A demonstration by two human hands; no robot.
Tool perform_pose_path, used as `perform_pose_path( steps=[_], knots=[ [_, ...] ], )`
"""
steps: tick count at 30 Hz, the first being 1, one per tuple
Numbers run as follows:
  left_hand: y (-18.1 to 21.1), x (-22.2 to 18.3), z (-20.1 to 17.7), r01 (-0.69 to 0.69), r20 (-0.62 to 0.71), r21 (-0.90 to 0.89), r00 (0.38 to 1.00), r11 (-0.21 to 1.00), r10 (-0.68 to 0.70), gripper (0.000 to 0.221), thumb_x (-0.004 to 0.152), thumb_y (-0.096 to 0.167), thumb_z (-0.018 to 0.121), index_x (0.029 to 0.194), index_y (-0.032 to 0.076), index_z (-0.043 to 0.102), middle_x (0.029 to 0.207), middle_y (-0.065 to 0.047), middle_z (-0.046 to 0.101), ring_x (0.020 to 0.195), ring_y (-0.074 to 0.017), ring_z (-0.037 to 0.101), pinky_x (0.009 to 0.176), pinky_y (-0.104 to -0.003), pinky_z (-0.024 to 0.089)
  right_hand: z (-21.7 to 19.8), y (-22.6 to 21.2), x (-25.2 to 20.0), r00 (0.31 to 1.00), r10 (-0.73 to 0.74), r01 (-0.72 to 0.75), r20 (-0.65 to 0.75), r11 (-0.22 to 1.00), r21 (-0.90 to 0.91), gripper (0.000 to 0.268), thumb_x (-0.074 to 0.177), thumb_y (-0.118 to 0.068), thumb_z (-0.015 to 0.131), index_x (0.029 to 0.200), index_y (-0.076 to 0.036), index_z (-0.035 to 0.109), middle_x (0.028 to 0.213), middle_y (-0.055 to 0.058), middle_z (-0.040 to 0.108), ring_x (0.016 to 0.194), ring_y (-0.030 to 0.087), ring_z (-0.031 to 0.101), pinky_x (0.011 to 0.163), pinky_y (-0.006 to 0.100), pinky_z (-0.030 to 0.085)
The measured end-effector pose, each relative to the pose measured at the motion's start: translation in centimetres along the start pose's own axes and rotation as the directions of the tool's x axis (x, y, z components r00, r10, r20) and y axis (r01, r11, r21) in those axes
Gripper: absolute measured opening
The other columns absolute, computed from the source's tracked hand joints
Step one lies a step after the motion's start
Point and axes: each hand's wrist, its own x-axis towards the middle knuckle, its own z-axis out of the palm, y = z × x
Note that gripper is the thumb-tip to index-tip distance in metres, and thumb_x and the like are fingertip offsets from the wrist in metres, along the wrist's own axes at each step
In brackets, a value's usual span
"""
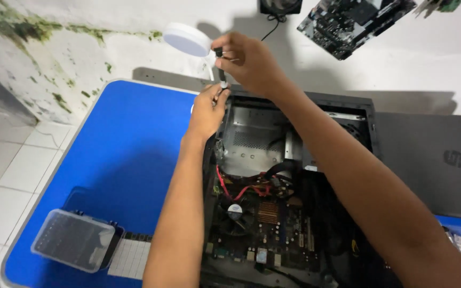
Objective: Connecting SATA and power cables to the motherboard inside a desktop computer case on a repair bench.
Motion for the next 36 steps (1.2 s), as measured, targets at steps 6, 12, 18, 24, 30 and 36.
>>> perform_pose_path(
  steps=[6,12,18,24,30,36],
  knots=[
    [0.6,-0.1,0.0,0.016,-0.02,0.02,1.0,1.0,-0.015,0.018,0.102,0.02,0.058,0.094,0.007,0.068,0.078,-0.004,0.049,0.069,-0.0203,0.049,0.068,-0.034,0.04,1.3,0.9,-0.1,0.979,-0.054,0.052,-0.196,0.999,-0.012,0.022,0.097,-0.004,0.072,0.091,-0.008,0.051,0.103,0.009,0.076,0.089,0.013,0.074,0.082,0.03,0.063],
    [0.5,0.1,0.1,0.024,-0.057,-0.033,0.998,0.999,-0.026,0.021,0.096,0.02,0.068,0.109,0.004,0.075,0.095,-0.008,0.064,0.066,-0.0185,0.058,0.067,-0.032,0.048,2.4,0.9,-0.5,0.922,-0.131,0.086,-0.363,0.987,-0.136,0.039,0.089,-0.008,0.086,0.083,-0.011,0.047,0.089,0.004,0.074,0.07,0.01,0.063,0.065,0.028,0.054],
    [0.2,0.1,0.2,-0.005,-0.059,0.019,0.998,1.0,0.006,0.01,0.093,0.015,0.071,0.1,0.008,0.075,0.089,-0.008,0.065,0.072,-0.0208,0.06,0.071,-0.032,0.047,3.9,0.7,-0.9,0.895,-0.158,0.096,-0.417,0.982,-0.165,0.037,0.089,-0.002,0.085,0.083,-0.009,0.049,0.072,0.002,0.059,0.066,0.01,0.052,0.061,0.026,0.046],
    [0.3,0.1,0.3,0.009,0.028,0.08,1.0,0.997,-0.011,0.018,0.093,0.008,0.065,0.076,0.007,0.059,0.08,-0.009,0.054,0.067,-0.0232,0.055,0.066,-0.036,0.044,4.7,0.7,-3.0,0.843,-0.144,0.061,-0.518,0.983,-0.175,0.039,0.096,-0.01,0.074,0.083,-0.011,0.037,0.082,0.008,0.056,0.076,0.018,0.062,0.068,0.03,0.06],
    [0.0,-0.2,0.5,-0.13,-0.002,0.233,0.991,0.964,0.135,0.019,0.097,0.015,0.074,0.108,0.001,0.076,0.09,-0.022,0.068,0.082,-0.0412,0.068,0.06,-0.046,0.058,5.2,1.6,-6.1,0.801,-0.101,0.035,-0.59,0.992,-0.123,0.019,0.1,-0.01,0.071,0.105,-0.007,0.052,0.099,0.016,0.065,0.092,0.031,0.075,0.07,0.037,0.067],
    [1.3,-0.5,0.0,-0.181,0.017,0.292,0.983,0.939,0.184,0.02,0.098,0.019,0.074,0.11,0.002,0.078,0.096,-0.02,0.072,0.082,-0.0401,0.07,0.064,-0.048,0.057,4.9,2.0,-7.6,0.804,-0.103,0.066,-0.585,0.994,-0.085,0.021,0.102,-0.008,0.07,0.116,-0.008,0.055,0.105,0.01,0.07,0.098,0.027,0.075,0.079,0.038,0.067]
  ],
)
